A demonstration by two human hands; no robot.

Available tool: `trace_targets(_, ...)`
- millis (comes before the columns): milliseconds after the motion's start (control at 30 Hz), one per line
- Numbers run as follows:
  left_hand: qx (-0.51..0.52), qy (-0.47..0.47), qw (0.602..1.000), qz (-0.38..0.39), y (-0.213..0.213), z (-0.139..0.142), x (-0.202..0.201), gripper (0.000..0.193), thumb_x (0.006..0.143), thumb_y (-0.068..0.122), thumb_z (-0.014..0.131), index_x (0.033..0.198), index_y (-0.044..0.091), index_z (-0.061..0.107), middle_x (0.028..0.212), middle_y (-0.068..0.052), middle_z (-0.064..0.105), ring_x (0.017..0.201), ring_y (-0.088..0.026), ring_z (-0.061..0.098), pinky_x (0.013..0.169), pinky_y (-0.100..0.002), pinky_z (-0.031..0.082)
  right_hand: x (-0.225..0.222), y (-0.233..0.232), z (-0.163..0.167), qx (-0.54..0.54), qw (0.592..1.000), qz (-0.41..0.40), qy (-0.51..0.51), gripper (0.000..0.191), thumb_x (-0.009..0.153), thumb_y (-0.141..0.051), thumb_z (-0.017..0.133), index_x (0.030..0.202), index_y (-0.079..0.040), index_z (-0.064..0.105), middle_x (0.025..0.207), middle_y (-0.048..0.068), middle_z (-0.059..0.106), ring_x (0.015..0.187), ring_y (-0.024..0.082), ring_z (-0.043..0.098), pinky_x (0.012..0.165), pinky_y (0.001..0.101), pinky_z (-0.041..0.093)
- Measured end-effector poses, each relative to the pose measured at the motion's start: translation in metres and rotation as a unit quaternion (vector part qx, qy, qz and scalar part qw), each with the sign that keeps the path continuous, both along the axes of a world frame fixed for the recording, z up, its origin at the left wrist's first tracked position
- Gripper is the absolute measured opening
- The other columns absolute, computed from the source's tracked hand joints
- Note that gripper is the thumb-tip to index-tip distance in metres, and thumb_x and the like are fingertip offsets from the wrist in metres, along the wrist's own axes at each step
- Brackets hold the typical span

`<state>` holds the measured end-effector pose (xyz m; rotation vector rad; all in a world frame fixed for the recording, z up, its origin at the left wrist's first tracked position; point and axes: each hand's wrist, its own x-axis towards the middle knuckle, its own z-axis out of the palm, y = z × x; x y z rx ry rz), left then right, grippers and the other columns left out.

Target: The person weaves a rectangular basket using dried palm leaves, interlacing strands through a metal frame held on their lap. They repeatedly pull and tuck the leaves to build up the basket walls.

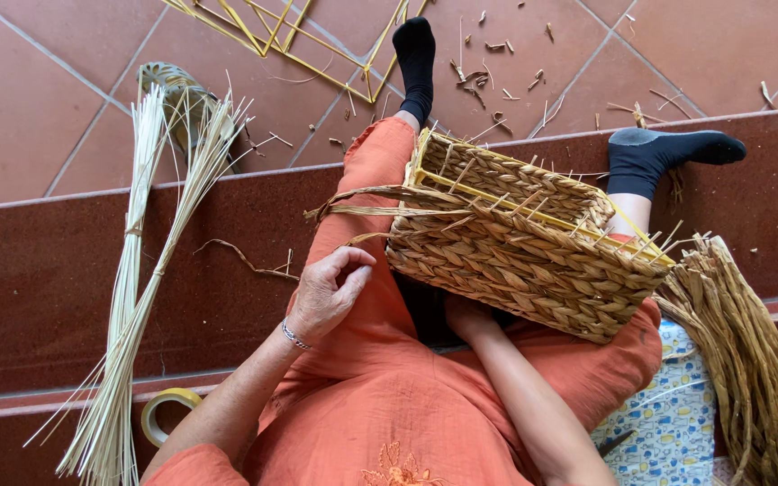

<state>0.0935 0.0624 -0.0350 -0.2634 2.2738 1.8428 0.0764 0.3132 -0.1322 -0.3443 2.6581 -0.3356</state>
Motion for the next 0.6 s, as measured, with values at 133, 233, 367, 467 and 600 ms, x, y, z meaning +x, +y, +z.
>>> trace_targets(133,0.041,-0.071,0.994,-0.069,0.007,0.012,0.014,0.016,0.096,0.01,0.066,0.109,0.003,0.072,0.085,0.001,0.071,0.073,-0.004,0.06,0.062,-0.022,0.051,0.035,0.026,0.07,-0.195,0.974,-0.04,-0.109,0.022,0.089,-0.017,0.068,0.107,-0.007,0.075,0.115,0.014,0.074,0.102,0.036,0.069,0.089,0.0437,0.055)
trace_targets(233,0.042,-0.137,0.971,-0.19,0.023,0.014,0.028,0.024,0.101,0.022,0.062,0.111,0.003,0.073,0.083,-0.002,0.072,0.074,-0.008,0.066,0.067,-0.024,0.056,0.059,0.035,0.125,-0.318,0.945,-0.073,0.026,0.014,0.085,-0.007,0.073,0.099,-0.003,0.076,0.103,0.011,0.076,0.093,0.028,0.072,0.082,0.0357,0.057)
trace_targets(367,0.122,-0.197,0.949,-0.215,0.061,0.004,0.04,0.039,0.107,0.032,0.05,0.132,0.003,0.058,0.096,-0.006,0.073,0.085,-0.013,0.07,0.079,-0.026,0.057,0.08,0.029,0.159,-0.375,0.923,-0.073,0.054,0.016,0.082,-0.002,0.076,0.098,-0.003,0.075,0.099,0.009,0.075,0.088,0.023,0.07,0.076,0.0317,0.058)
trace_targets(467,0.294,-0.184,0.935,-0.074,0.073,-0.002,0.039,0.039,0.105,0.029,0.048,0.134,0.004,0.053,0.108,-0.007,0.071,0.098,-0.014,0.071,0.088,-0.03,0.059,0.089,0.022,0.16,-0.387,0.919,-0.054,0.059,0.018,0.079,-0.002,0.078,0.097,-0.002,0.075,0.099,0.009,0.075,0.086,0.024,0.069,0.074,0.0335,0.056)
trace_targets(600,0.411,-0.228,0.877,0.097,0.062,0.002,0.029,0.028,0.105,0.025,0.049,0.123,0.004,0.056,0.101,-0.009,0.071,0.092,-0.018,0.071,0.086,-0.033,0.06,0.09,0.013,0.154,-0.412,0.909,-0.015,0.052,0.02,0.078,-0.003,0.079,0.097,-0.001,0.074,0.1,0.01,0.074,0.088,0.026,0.068,0.076,0.0343,0.057)
